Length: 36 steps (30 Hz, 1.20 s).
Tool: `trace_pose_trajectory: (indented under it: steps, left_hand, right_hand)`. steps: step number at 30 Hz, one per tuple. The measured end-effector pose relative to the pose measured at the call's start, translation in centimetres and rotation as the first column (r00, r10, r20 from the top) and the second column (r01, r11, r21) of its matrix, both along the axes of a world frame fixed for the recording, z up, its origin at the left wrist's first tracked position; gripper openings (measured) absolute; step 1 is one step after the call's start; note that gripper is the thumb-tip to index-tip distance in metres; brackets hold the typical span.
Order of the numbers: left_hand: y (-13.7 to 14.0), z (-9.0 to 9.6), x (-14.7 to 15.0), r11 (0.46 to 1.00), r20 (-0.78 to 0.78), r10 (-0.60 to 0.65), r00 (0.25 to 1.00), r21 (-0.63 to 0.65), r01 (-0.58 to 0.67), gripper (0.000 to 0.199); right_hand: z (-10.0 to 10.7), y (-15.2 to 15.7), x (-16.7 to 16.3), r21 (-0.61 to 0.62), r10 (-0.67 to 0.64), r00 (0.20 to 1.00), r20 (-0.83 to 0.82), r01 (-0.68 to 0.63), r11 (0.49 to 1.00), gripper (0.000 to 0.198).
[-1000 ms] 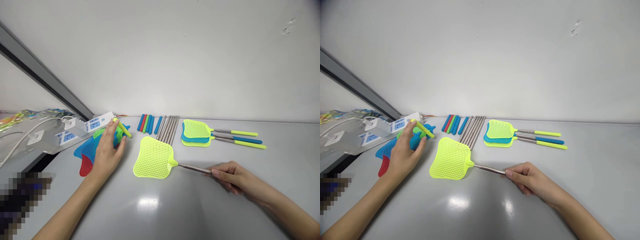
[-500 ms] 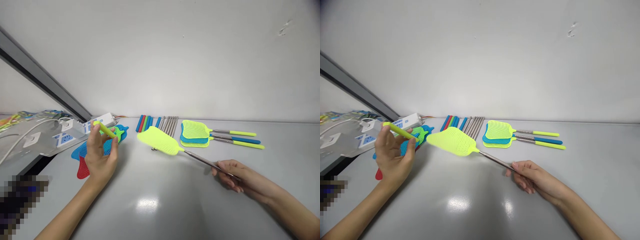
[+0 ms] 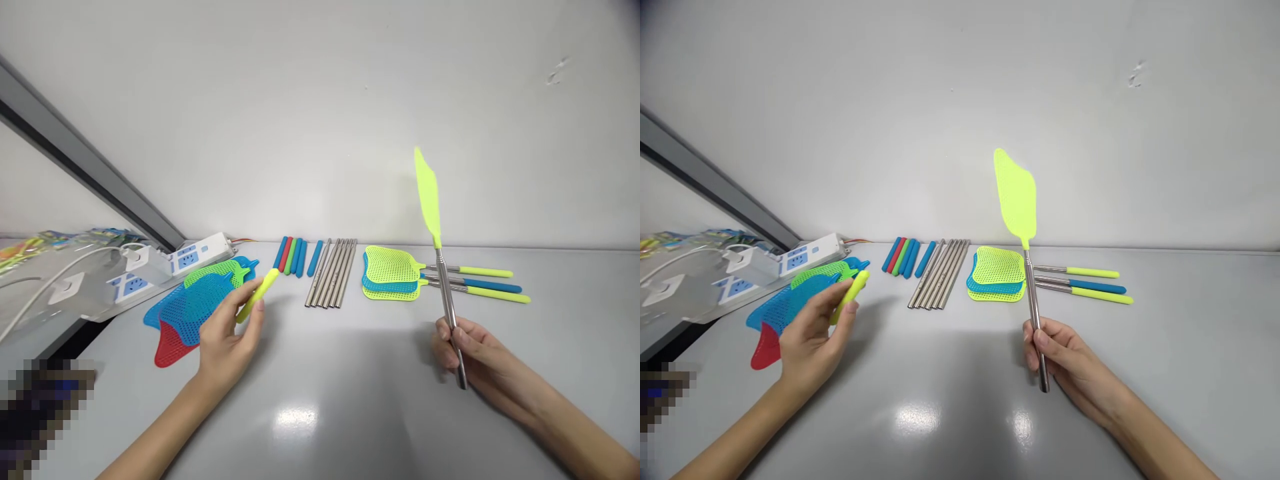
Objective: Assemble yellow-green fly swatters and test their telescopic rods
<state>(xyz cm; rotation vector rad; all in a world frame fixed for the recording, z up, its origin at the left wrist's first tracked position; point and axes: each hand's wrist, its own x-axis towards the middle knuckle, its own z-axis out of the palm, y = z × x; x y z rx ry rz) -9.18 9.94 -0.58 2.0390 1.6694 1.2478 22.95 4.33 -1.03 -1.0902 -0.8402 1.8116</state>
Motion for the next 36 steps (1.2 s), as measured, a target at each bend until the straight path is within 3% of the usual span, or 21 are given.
trace_pose_trajectory:
  steps: [4,7,10,11,14,19,21,24,28,36]
  left_hand:
    - [-0.8,-0.4,0.8,0.995,0.025,-0.037,0.999,-0.087,0.039,0.033]
    - [-1.6,-0.2,2.0,0.965,0.072,-0.1,0.992,-0.236,0.114,0.033]
    - [-2.1,0.6,3.4,0.866,0.191,-0.235,0.953,-0.404,0.294,0.035]
    - [-2.2,0.9,3.8,0.809,0.239,-0.295,0.925,-0.454,0.375,0.035]
    - [-2.3,2.1,5.2,0.682,0.336,-0.406,0.85,-0.507,0.527,0.032]
    - [-1.5,2.7,7.3,0.589,0.401,-0.454,0.796,-0.535,0.606,0.03]
    - [-1.2,2.1,7.8,0.576,0.422,-0.453,0.785,-0.534,0.619,0.031]
    - [-0.9,0.6,7.9,0.599,0.465,-0.397,0.791,-0.521,0.608,0.033]
    - [-0.9,-0.9,7.5,0.564,0.549,-0.302,0.779,-0.557,0.61,0.036]
    - [-0.7,-0.8,7.4,0.58,0.469,-0.375,0.8,-0.554,0.597,0.032]
  right_hand:
    - [0.0,0.1,-0.4,-0.005,-0.117,0.992,-0.048,0.116,0.993,0.013]
    - [-0.1,0.2,-0.7,0.019,-0.166,0.978,-0.128,0.17,0.985,0.009]
    - [-0.1,0.2,-1.0,0.027,-0.21,0.968,-0.139,0.215,0.976,0.005]
    - [-0.1,0.2,-1.1,0.032,-0.224,0.966,-0.128,0.23,0.973,0.004]
    - [-0.2,0.5,-1.2,0.069,-0.244,0.966,-0.089,0.251,0.966,0.007]
    - [-0.1,1.4,-1.9,0.121,-0.223,0.973,0.055,0.215,0.969,0.019]
    - [0.1,2.1,-2.5,0.104,-0.199,0.976,0.085,0.19,0.976,0.023]
    - [0.2,3.2,-3.5,0.111,-0.247,0.969,0.027,0.242,0.964,0.024]
    - [0.2,4.5,-4.5,0.101,-0.244,0.966,-0.089,0.253,0.962,0.022]
    - [-0.7,5.1,-4.9,0.045,-0.216,0.95,-0.227,0.231,0.972,0.017]
